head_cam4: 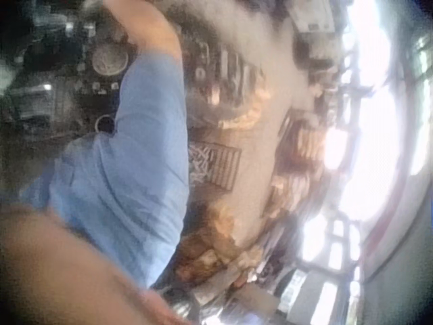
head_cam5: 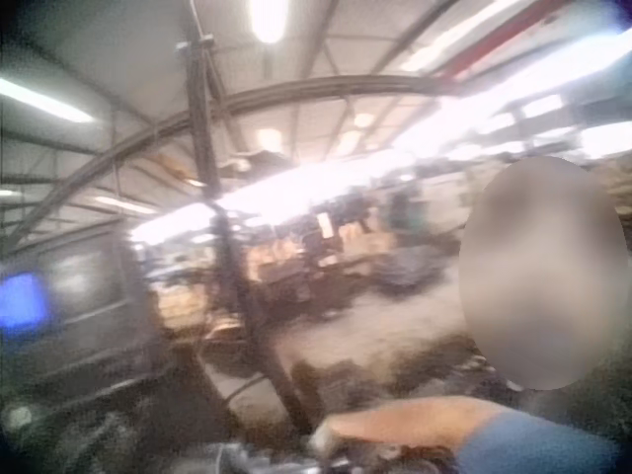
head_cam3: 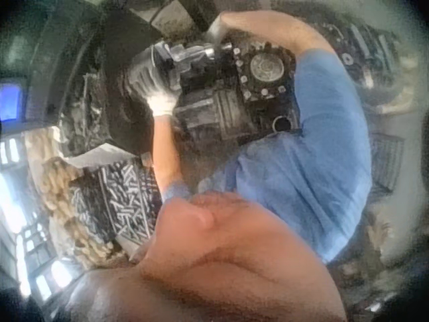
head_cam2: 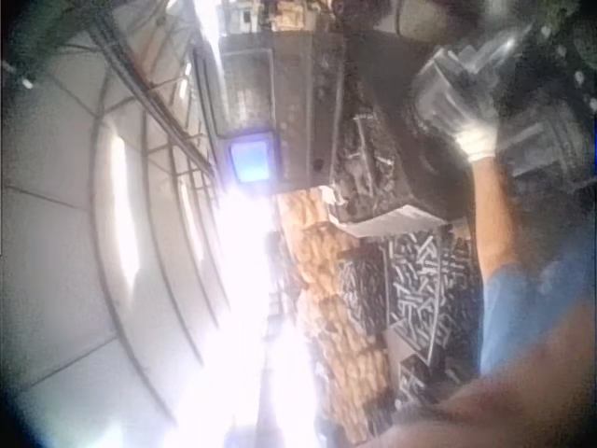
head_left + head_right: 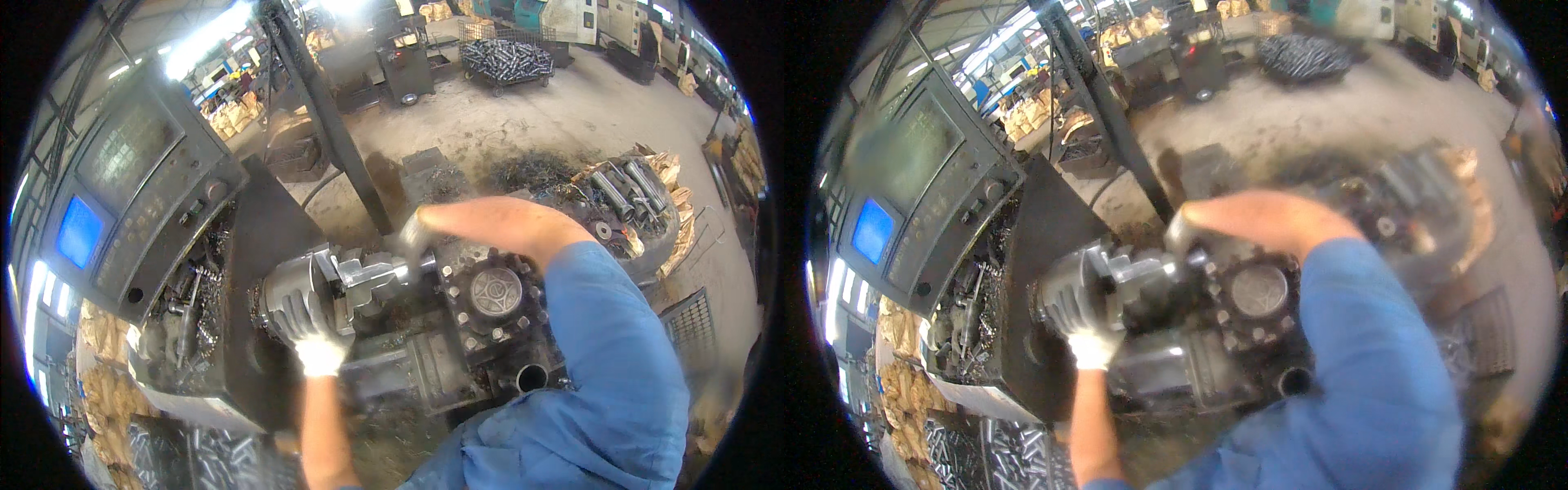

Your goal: The person repeatedly picks up cylindrical metal parts from a basket and places them into a machine fixture. The person handles the parts one at a time, loading them into the machine and occasionally adjusting the fixture.

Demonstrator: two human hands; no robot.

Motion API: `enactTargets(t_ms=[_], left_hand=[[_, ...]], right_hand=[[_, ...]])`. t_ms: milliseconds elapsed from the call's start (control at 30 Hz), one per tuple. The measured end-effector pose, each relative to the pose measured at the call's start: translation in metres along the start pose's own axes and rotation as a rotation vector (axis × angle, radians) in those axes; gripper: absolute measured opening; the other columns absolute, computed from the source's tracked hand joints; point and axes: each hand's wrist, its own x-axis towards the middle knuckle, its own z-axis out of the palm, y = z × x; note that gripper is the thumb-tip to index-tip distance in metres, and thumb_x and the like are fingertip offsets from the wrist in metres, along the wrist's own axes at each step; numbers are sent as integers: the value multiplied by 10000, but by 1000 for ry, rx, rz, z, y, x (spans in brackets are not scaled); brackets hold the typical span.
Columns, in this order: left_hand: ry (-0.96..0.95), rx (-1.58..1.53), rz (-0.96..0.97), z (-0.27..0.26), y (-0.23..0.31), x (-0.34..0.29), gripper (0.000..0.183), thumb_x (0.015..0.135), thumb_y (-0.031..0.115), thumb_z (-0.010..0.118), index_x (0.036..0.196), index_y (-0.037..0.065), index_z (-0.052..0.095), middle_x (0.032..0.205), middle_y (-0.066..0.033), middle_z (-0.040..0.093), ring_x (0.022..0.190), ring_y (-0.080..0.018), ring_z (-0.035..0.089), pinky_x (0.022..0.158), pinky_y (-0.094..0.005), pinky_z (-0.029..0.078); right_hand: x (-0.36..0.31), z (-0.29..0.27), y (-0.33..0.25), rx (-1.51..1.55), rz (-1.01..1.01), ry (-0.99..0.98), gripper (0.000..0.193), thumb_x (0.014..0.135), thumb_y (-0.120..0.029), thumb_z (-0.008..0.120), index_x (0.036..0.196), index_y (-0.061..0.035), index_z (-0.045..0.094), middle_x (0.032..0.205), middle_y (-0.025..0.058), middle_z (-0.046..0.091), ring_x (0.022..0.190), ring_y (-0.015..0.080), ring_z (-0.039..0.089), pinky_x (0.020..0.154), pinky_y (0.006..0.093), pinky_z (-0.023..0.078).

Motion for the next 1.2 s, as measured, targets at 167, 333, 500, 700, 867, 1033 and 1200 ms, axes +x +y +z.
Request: enactTargets(t_ms=[167,333,500,700,867,1033,1200], left_hand=[[21,4,-1,-9,5,8,743,883,398,803,1462,62,480,1406,-309,541,1287,-540,534,1086,-750,378],[-3,3,3,-8,7,4,804,878,405,804,1501,63,426,1449,-312,518,1331,-541,504,1099,-763,353],[-23,22,27,1,4,-5,856,871,421,807,1518,31,402,1490,-329,491,1370,-545,479,1154,-759,311],[-55,-44,74,-35,10,10,1093,728,440,870,1597,36,345,1499,-326,500,1377,-564,488,1177,-732,328],[-521,-1171,-370,-119,40,0,1058,799,402,851,1632,36,310,1554,-226,486,1448,-407,463,1180,-597,411],[-620,-2192,-841,-144,95,-83,646,1014,451,676,1466,19,518,1296,-108,657,1238,-266,619,1082,-476,495],[-721,-2160,-1576,-99,129,-146,478,979,342,752,1314,29,617,1107,-127,698,1065,-285,667,953,-466,560]], right_hand=[[-4,20,1,173,-13,93,1305,725,-454,952,1692,-94,153,1700,231,313,1544,385,358,1224,502,392],[-94,38,40,-288,163,284,661,764,-471,874,1279,-79,740,1154,147,775,1055,298,734,888,435,571],[-200,73,38,-87,353,982,748,723,-437,892,1312,-38,660,1110,193,768,989,334,758,864,428,601],[-271,90,-102,204,243,1440,753,749,-351,913,1379,-58,623,1179,188,749,1077,291,745,942,425,595],[-251,176,-218,605,-65,1084,715,787,-207,922,1405,-33,608,1175,126,763,1031,172,730,930,370,605],[-131,292,-252,1277,-83,549,626,876,-393,850,1335,-3,677,1242,87,733,1125,177,657,965,342,527],[-103,362,-247,1310,-253,793,603,890,-446,798,1271,12,708,1195,128,739,1080,213,680,923,364,537]])
